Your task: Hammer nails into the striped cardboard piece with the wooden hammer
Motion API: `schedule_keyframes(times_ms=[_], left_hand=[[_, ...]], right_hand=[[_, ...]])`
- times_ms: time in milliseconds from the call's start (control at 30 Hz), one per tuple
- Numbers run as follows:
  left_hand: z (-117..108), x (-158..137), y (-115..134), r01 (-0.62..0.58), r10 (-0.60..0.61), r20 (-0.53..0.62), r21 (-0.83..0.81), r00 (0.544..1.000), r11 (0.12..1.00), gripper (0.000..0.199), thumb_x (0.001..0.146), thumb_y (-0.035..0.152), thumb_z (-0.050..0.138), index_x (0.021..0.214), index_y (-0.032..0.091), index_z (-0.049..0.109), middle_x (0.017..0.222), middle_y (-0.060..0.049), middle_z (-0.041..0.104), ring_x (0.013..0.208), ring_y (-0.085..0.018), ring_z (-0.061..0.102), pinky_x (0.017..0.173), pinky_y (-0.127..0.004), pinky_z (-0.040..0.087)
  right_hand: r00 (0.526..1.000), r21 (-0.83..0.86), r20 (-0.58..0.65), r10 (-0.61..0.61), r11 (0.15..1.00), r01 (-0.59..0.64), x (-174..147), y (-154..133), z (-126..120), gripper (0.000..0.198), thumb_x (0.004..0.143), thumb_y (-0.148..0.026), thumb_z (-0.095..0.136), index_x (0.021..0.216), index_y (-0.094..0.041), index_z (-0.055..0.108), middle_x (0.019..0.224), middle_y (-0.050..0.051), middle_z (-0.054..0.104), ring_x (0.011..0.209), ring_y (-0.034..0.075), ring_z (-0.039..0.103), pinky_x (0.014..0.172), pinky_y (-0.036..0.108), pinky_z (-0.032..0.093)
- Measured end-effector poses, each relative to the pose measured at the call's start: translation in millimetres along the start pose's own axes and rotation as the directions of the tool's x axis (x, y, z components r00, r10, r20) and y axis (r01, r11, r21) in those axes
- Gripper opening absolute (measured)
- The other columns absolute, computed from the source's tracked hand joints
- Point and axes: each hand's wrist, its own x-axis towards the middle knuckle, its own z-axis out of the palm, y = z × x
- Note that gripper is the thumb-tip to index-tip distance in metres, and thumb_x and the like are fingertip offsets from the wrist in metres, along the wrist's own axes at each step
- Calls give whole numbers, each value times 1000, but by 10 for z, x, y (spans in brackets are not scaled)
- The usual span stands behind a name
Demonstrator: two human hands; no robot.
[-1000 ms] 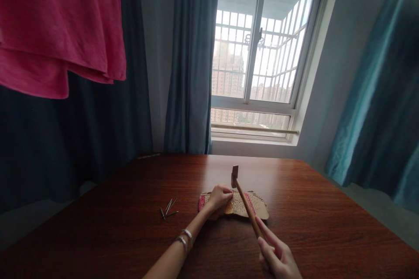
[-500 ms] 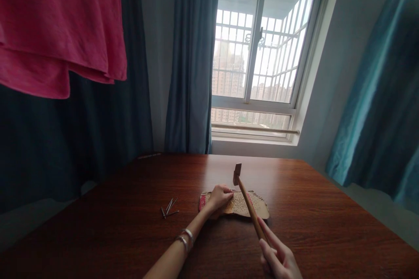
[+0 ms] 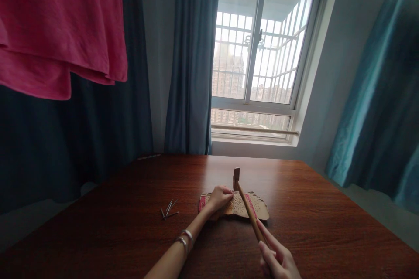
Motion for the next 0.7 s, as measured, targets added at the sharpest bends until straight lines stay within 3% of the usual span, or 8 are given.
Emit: schedule_keyframes(times_ms=[200,400,533,700], left_hand=[[-11,-12,39,15,-15,-4,6,1000,1000,29,72,32,48,59,11,64,60,-1,58,61,-12,49,58,-21,33],[-136,-97,253,67,-66,21,-24,998,997,27,70,32,51,63,12,67,64,-2,61,65,-14,50,59,-21,34],[-210,-138,364,77,-76,35,-37,997,996,27,69,32,52,65,11,67,66,-3,62,67,-14,51,60,-22,34],[-173,-110,288,67,-66,26,-11,997,998,27,71,32,50,66,12,68,68,-3,64,68,-15,53,63,-22,36]], right_hand=[[999,-25,3,-32,999,32,-8,-17,-5,87,67,-61,56,133,-9,34,43,-10,27,38,5,21,37,18,15],[999,-2,-27,-18,1000,18,-30,-73,37,83,65,-61,57,130,-12,40,41,-10,28,36,5,23,35,18,19],[1000,25,-20,3,1000,-3,-32,-106,50,86,62,-62,59,129,-11,41,41,-10,27,37,5,21,35,18,15],[1000,35,0,30,999,-30,-25,-83,10,92,62,-62,59,132,-9,35,40,-11,29,36,3,20,37,17,12]])
